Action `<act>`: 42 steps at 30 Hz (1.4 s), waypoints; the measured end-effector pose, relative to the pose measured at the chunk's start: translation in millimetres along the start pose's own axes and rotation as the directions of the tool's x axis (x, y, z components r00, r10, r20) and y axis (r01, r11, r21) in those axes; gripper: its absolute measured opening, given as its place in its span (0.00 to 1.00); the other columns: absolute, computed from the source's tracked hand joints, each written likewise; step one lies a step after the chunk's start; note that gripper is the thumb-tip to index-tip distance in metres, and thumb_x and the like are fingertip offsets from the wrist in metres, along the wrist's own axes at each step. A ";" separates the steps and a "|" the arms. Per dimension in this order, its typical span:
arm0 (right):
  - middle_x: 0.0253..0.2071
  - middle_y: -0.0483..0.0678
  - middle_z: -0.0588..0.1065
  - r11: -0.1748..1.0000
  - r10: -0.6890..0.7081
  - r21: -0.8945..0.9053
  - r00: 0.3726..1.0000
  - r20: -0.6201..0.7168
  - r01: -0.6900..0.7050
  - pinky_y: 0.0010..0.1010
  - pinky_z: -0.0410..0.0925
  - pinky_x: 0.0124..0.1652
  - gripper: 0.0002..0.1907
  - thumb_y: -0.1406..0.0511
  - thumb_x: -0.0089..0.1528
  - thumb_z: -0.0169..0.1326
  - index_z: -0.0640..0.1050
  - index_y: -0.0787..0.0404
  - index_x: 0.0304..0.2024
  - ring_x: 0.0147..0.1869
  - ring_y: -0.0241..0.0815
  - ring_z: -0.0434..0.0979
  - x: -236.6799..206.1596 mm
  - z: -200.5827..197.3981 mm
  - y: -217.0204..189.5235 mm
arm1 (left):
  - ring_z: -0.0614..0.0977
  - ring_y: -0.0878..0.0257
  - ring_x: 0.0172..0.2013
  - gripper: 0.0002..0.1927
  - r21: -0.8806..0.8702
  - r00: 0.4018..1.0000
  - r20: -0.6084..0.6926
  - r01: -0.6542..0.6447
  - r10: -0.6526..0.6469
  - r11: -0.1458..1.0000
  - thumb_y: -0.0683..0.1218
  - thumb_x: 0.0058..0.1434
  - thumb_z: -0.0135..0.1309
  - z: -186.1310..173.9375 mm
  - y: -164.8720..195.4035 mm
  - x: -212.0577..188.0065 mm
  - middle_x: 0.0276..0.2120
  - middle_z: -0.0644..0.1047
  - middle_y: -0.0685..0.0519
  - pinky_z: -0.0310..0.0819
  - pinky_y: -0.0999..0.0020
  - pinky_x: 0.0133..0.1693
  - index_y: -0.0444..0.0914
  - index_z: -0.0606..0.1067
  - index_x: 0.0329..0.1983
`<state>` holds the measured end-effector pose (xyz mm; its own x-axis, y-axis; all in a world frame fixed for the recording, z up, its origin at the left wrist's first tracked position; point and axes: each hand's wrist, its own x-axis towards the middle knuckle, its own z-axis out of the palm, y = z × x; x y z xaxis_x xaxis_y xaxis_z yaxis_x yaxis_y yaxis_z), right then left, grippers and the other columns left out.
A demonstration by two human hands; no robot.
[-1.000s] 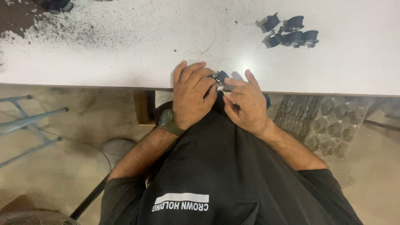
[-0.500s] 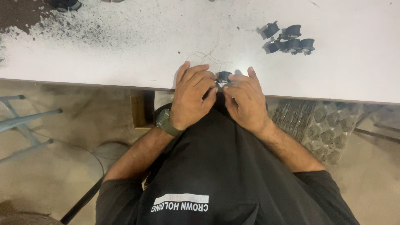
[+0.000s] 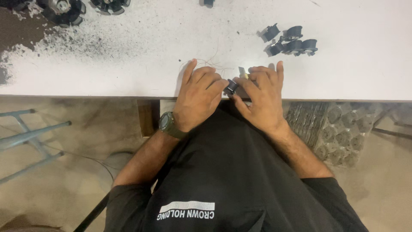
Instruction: The person sits at a white workbench and assembles small black plastic housings, fitting sub-parts together by hand and using a small hand tool to press or tighten each unit. Finished assemblies are set aside in a growing group on the bench while new parts are picked up one at a time.
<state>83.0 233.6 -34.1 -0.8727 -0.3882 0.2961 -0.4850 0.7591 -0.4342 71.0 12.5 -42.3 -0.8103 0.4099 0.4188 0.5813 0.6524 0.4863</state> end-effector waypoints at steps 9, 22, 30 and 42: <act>0.49 0.48 0.70 0.989 -0.009 0.147 0.997 -0.083 0.021 0.63 0.47 0.75 0.20 0.66 0.55 0.70 0.81 0.57 0.50 0.65 0.54 0.69 7.5 8.4 1.7 | 0.75 0.53 0.59 0.15 -0.047 0.999 0.043 0.035 -0.033 0.998 0.42 0.60 0.63 -10.8 2.0 -0.7 0.49 0.76 0.51 0.54 0.42 0.70 0.37 0.78 0.51; 0.48 0.48 0.70 0.991 -0.072 0.101 0.992 -0.102 0.083 0.66 0.44 0.74 0.22 0.64 0.55 0.72 0.81 0.56 0.51 0.65 0.55 0.69 5.0 15.1 2.0 | 0.77 0.54 0.56 0.09 -0.184 0.988 0.020 0.155 -0.153 0.971 0.45 0.63 0.63 -8.7 8.1 0.7 0.48 0.78 0.53 0.55 0.41 0.68 0.40 0.81 0.45; 0.47 0.49 0.70 0.996 -0.017 0.080 0.994 -0.109 0.026 0.66 0.44 0.75 0.20 0.65 0.54 0.70 0.80 0.58 0.47 0.65 0.54 0.69 5.6 10.0 3.9 | 0.75 0.53 0.59 0.11 -0.265 0.983 -0.010 0.175 -0.184 0.948 0.44 0.62 0.66 -15.7 3.9 -2.0 0.53 0.77 0.53 0.63 0.47 0.66 0.41 0.80 0.47; 0.46 0.48 0.70 0.999 -0.042 0.029 0.997 -0.064 0.044 0.66 0.42 0.75 0.20 0.63 0.54 0.70 0.80 0.58 0.47 0.64 0.53 0.68 11.5 1.8 0.0 | 0.76 0.53 0.56 0.12 -0.295 0.988 0.020 0.155 -0.156 0.943 0.42 0.58 0.66 -10.9 8.8 12.1 0.54 0.76 0.52 0.66 0.55 0.61 0.39 0.80 0.45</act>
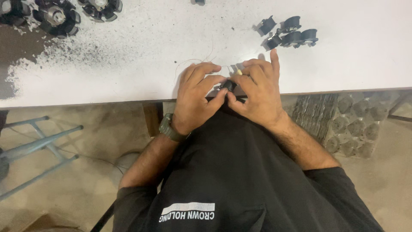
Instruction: The person sits at a white workbench and assembles small black plastic housings, fitting sub-parts together by hand and using a small hand tool to press or tighten each unit. Finished assemblies are set aside in a growing group on the bench while new parts are picked up one at a time.
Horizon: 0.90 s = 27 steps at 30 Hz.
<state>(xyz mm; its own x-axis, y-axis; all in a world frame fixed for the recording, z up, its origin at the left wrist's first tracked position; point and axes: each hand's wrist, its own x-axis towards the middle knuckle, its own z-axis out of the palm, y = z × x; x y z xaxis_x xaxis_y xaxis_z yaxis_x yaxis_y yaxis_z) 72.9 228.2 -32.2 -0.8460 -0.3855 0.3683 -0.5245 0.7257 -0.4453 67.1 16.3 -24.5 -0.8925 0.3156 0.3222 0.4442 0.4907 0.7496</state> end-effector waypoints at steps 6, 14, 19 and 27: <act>0.45 0.48 0.70 1.000 -0.007 0.022 1.000 0.001 0.007 0.66 0.41 0.75 0.18 0.63 0.55 0.70 0.81 0.58 0.46 0.64 0.52 0.69 -1.8 0.9 2.5 | 0.75 0.52 0.60 0.10 0.113 0.997 0.004 -0.082 0.082 0.990 0.41 0.59 0.66 -1.2 2.8 -0.2 0.55 0.76 0.53 0.65 0.50 0.64 0.40 0.80 0.43; 0.46 0.49 0.69 1.000 0.013 0.018 1.000 -0.015 -0.013 0.67 0.40 0.75 0.18 0.61 0.55 0.70 0.81 0.59 0.44 0.63 0.53 0.69 -1.1 2.6 6.0 | 0.73 0.50 0.63 0.09 0.228 0.990 0.008 -0.138 0.140 0.964 0.39 0.60 0.66 -2.2 -3.8 -6.3 0.57 0.73 0.51 0.68 0.50 0.63 0.38 0.78 0.42; 0.46 0.50 0.70 0.999 0.023 0.042 1.000 -0.006 -0.023 0.68 0.41 0.74 0.19 0.61 0.55 0.71 0.81 0.59 0.45 0.62 0.53 0.69 -2.9 2.4 4.6 | 0.73 0.51 0.64 0.11 0.257 0.980 0.062 -0.197 0.188 0.946 0.37 0.58 0.64 0.6 1.0 -5.3 0.57 0.73 0.50 0.71 0.53 0.61 0.38 0.77 0.43; 0.46 0.48 0.70 0.997 -0.067 0.028 0.997 0.033 0.066 0.71 0.40 0.73 0.19 0.63 0.54 0.71 0.80 0.59 0.46 0.64 0.53 0.69 -0.3 -3.2 6.2 | 0.80 0.52 0.45 0.08 0.021 0.999 0.019 0.039 -0.039 0.999 0.37 0.59 0.62 -1.1 8.7 7.2 0.43 0.78 0.51 0.75 0.59 0.46 0.36 0.75 0.39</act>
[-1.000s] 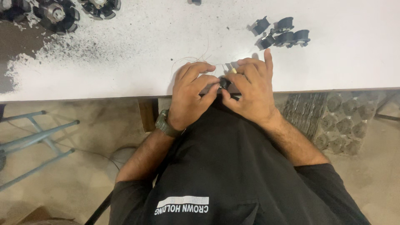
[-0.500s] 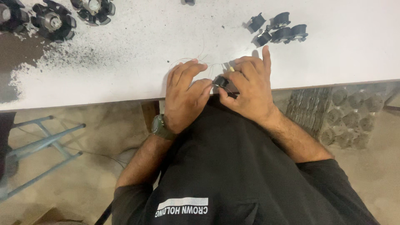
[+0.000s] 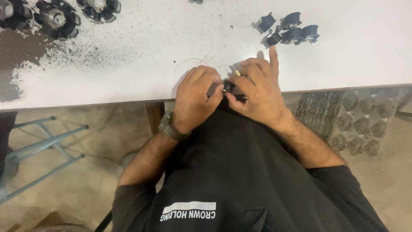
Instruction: The person sits at a white workbench and assembles small black plastic housings, fitting sub-parts together by hand and using a small hand tool to press or tighten each unit. Finished assemblies are set aside in a growing group on the bench while new parts are picked up one at a time.
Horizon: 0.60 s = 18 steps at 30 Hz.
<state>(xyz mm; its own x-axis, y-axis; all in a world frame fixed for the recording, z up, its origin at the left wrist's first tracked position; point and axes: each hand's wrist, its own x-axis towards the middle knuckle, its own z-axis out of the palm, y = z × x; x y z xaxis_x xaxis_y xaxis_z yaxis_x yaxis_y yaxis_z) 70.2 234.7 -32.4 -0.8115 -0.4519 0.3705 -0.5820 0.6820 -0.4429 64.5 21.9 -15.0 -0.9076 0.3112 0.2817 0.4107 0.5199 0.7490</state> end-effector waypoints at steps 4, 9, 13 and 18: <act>0.46 0.48 0.70 0.999 0.026 0.024 1.000 -0.011 -0.026 0.71 0.41 0.73 0.20 0.63 0.54 0.71 0.80 0.59 0.46 0.63 0.53 0.69 -1.6 -1.1 0.1 | 0.83 0.57 0.33 0.05 -0.130 0.983 0.084 0.172 -0.162 0.976 0.38 0.62 0.60 -5.4 -1.5 -0.6 0.36 0.78 0.51 0.78 0.64 0.35 0.37 0.75 0.38; 0.45 0.49 0.69 0.999 0.052 0.009 0.999 -0.003 -0.052 0.70 0.41 0.74 0.19 0.63 0.55 0.70 0.81 0.58 0.47 0.63 0.52 0.69 -1.5 1.2 -0.6 | 0.81 0.57 0.30 0.05 -0.115 0.981 0.126 0.161 -0.146 0.980 0.38 0.61 0.60 -6.0 -6.7 -1.3 0.30 0.78 0.51 0.74 0.63 0.31 0.36 0.74 0.38; 0.45 0.50 0.71 0.999 0.044 0.022 0.995 -0.092 -0.042 0.65 0.44 0.74 0.18 0.67 0.57 0.69 0.82 0.59 0.49 0.61 0.55 0.71 -10.9 1.4 -4.7 | 0.80 0.57 0.27 0.07 -0.114 0.973 0.132 0.206 -0.190 0.972 0.39 0.60 0.60 0.7 -5.8 -2.7 0.27 0.77 0.50 0.72 0.62 0.29 0.36 0.73 0.35; 0.47 0.51 0.77 0.975 0.065 0.221 0.973 -0.223 -0.014 0.59 0.53 0.76 0.19 0.76 0.61 0.63 0.76 0.66 0.54 0.56 0.51 0.80 -28.1 12.1 -15.1 | 0.79 0.53 0.30 0.07 -0.202 0.988 0.028 0.157 -0.155 0.967 0.39 0.59 0.59 11.8 -1.3 -2.4 0.29 0.76 0.48 0.73 0.59 0.32 0.36 0.71 0.35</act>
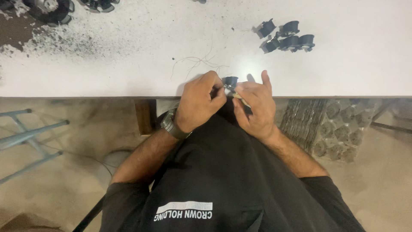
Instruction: The person sits at a white workbench and assembles small black plastic housings, fitting sub-parts together by hand and using a small hand tool to press or tighten each unit. Finished assemblies are set aside in a growing group on the bench while new parts are picked up one at a time.
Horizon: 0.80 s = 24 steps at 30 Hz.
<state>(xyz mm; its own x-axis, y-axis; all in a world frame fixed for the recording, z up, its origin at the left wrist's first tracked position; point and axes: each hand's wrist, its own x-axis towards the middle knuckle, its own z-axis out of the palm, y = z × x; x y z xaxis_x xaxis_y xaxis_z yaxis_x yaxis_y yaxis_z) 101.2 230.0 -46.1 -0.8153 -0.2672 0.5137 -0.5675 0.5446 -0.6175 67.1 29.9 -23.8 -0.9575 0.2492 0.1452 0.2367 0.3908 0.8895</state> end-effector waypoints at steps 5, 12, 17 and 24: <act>0.48 0.53 0.78 0.997 0.010 -0.079 1.000 -0.026 -0.012 0.58 0.55 0.74 0.18 0.77 0.58 0.63 0.76 0.63 0.50 0.57 0.52 0.80 -1.3 5.1 1.8 | 0.79 0.50 0.31 0.07 0.021 1.000 -0.003 -0.017 0.017 1.000 0.39 0.58 0.59 3.2 -1.9 3.1 0.28 0.77 0.48 0.72 0.56 0.34 0.36 0.71 0.34; 0.47 0.52 0.79 0.995 -0.001 -0.104 1.000 -0.004 0.001 0.56 0.57 0.74 0.18 0.78 0.57 0.64 0.77 0.61 0.48 0.57 0.51 0.80 3.6 4.4 0.3 | 0.79 0.50 0.33 0.07 0.004 1.000 -0.010 -0.018 0.018 1.000 0.39 0.57 0.59 2.5 -5.4 3.0 0.29 0.77 0.48 0.72 0.55 0.35 0.36 0.71 0.34; 0.44 0.49 0.78 0.994 -0.012 -0.113 1.000 -0.006 0.011 0.55 0.57 0.75 0.18 0.79 0.58 0.64 0.77 0.61 0.48 0.57 0.50 0.81 5.1 4.7 -1.4 | 0.79 0.50 0.32 0.07 0.006 1.000 -0.003 -0.003 0.003 1.000 0.39 0.57 0.58 2.6 -5.4 3.7 0.29 0.77 0.48 0.72 0.55 0.34 0.36 0.71 0.33; 0.42 0.48 0.78 0.992 -0.050 -0.119 0.998 0.027 0.052 0.54 0.56 0.75 0.19 0.79 0.58 0.64 0.77 0.61 0.48 0.57 0.50 0.80 5.9 5.0 0.1 | 0.79 0.50 0.32 0.07 0.011 1.000 0.001 0.019 -0.019 1.000 0.39 0.57 0.58 4.4 -7.1 3.5 0.28 0.77 0.48 0.72 0.55 0.34 0.35 0.70 0.33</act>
<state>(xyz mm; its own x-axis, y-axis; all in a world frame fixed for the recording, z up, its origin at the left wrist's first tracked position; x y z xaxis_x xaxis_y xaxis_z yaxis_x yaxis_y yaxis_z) 95.7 224.5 -46.1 -0.7890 -0.3155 0.5271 -0.5919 0.6204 -0.5146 62.8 31.9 -31.4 -0.9617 0.2423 0.1283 0.2204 0.4049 0.8874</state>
